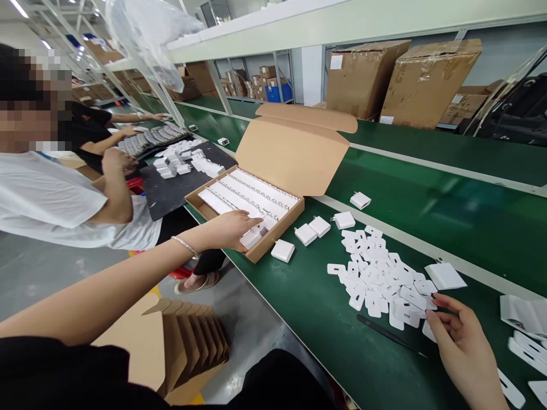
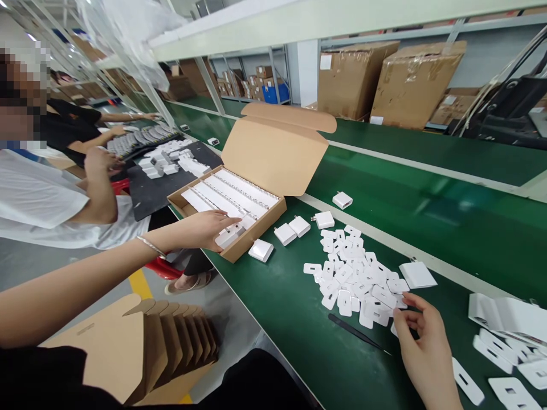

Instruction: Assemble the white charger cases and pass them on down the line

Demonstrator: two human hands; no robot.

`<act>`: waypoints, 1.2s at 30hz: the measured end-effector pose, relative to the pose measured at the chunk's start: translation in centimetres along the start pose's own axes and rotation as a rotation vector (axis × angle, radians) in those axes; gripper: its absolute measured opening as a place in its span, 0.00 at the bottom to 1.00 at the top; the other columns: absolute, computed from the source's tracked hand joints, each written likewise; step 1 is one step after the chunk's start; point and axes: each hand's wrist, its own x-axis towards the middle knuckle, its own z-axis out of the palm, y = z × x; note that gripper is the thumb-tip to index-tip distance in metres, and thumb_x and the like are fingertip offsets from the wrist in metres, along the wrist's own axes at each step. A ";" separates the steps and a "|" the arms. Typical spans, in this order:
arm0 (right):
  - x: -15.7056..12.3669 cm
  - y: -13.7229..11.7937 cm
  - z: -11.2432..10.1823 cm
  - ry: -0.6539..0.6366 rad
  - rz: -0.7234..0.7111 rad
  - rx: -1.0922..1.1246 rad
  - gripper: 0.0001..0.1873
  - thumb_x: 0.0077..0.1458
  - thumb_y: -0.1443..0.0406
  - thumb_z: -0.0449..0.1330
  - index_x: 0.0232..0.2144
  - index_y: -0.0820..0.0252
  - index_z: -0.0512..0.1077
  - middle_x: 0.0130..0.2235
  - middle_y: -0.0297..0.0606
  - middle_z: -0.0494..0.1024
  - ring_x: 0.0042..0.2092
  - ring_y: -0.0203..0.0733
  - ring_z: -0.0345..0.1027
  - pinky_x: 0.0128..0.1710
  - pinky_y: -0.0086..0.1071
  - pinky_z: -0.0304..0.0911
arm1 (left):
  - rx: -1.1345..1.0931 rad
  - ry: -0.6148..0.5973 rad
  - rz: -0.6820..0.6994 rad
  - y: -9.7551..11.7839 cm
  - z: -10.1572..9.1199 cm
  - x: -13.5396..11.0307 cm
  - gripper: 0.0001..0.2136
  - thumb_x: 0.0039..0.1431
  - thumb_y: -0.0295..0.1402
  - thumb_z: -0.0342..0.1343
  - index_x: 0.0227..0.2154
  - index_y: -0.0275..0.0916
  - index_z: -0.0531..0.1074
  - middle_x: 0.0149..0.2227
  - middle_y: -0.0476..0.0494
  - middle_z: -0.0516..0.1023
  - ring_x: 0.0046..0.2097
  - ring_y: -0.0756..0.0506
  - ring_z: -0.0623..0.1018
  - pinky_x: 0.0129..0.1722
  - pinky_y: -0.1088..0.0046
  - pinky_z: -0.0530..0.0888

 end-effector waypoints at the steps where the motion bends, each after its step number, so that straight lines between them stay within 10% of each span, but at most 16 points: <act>1: 0.0 0.0 0.0 0.001 0.008 0.001 0.34 0.52 0.42 0.61 0.54 0.55 0.71 0.54 0.51 0.79 0.45 0.57 0.78 0.36 0.44 0.73 | 0.002 -0.005 -0.007 0.1 0.0 0.1 0.36 0.55 0.40 0.67 0.66 0.35 0.68 0.46 0.29 0.83 0.49 0.30 0.82 0.49 0.61 0.74; 19: -0.3 -0.7 0.0 0.015 0.041 0.042 0.34 0.51 0.44 0.62 0.53 0.56 0.71 0.53 0.51 0.79 0.43 0.54 0.76 0.32 0.40 0.70 | 0.040 -0.011 -0.093 1.0 1.1 1.3 0.29 0.60 0.32 0.64 0.64 0.34 0.70 0.35 0.33 0.83 0.46 0.29 0.82 0.43 0.59 0.76; 36: -0.1 -0.4 -0.2 -0.021 0.021 0.024 0.33 0.53 0.44 0.61 0.54 0.57 0.71 0.53 0.51 0.78 0.44 0.54 0.76 0.36 0.42 0.71 | 0.161 0.043 -0.047 2.3 1.1 0.8 0.20 0.59 0.26 0.63 0.54 0.35 0.73 0.43 0.32 0.84 0.46 0.32 0.82 0.52 0.58 0.74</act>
